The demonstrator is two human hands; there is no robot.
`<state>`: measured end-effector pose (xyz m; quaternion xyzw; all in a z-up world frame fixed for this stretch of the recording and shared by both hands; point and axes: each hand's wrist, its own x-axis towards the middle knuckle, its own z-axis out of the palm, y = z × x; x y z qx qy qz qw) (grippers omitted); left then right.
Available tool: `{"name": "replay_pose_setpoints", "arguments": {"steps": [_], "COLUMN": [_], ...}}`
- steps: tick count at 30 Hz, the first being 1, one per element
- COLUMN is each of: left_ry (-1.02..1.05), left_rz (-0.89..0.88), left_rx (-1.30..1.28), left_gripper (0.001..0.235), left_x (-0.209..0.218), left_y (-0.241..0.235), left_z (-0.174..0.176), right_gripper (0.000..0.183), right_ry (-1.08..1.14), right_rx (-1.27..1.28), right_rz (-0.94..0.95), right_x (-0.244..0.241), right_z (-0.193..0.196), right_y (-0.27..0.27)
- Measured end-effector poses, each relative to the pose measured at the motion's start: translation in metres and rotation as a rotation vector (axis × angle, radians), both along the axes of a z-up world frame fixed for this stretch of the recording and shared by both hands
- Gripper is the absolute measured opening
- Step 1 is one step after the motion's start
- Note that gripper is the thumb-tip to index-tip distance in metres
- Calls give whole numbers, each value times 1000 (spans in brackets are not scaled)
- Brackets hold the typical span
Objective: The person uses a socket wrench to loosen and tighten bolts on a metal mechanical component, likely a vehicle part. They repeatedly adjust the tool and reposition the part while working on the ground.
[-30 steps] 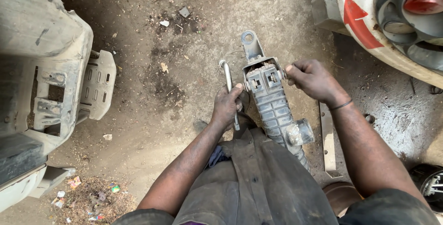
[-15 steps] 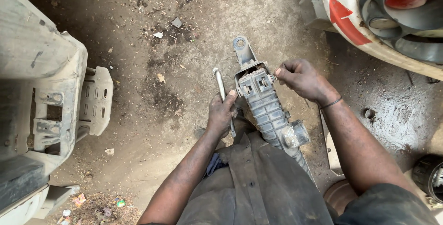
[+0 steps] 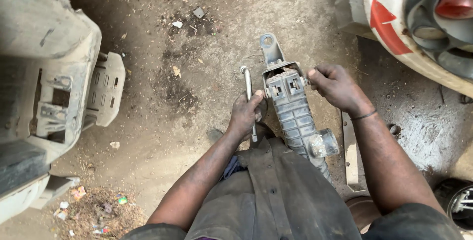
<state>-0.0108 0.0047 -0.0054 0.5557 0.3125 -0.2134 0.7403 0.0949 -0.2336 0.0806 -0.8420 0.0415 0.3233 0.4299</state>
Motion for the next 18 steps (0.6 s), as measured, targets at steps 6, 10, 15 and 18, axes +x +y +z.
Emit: {"name": "replay_pose_setpoints", "arguments": {"steps": [6,10,15,18], "left_ry": [120,120,30,-85], "left_rz": [-30,-92,-149,-29], "left_rx": [8,82,159,-11], "left_gripper": [31,34,33,42], "left_x": [14,12,5,10], "left_y": [-8,-1,-4,-14], "left_z": [7,21,17,3], "right_gripper": [23,18,22,12], "right_ry": [-60,58,37,-14], "right_rx": [233,328,204,313], "right_rz": [16,-86,-92,-65], "right_x": [-1,0,0,-3], "right_z": [-12,-26,-31,-32], "right_y": [-19,-21,-20,-27]}}
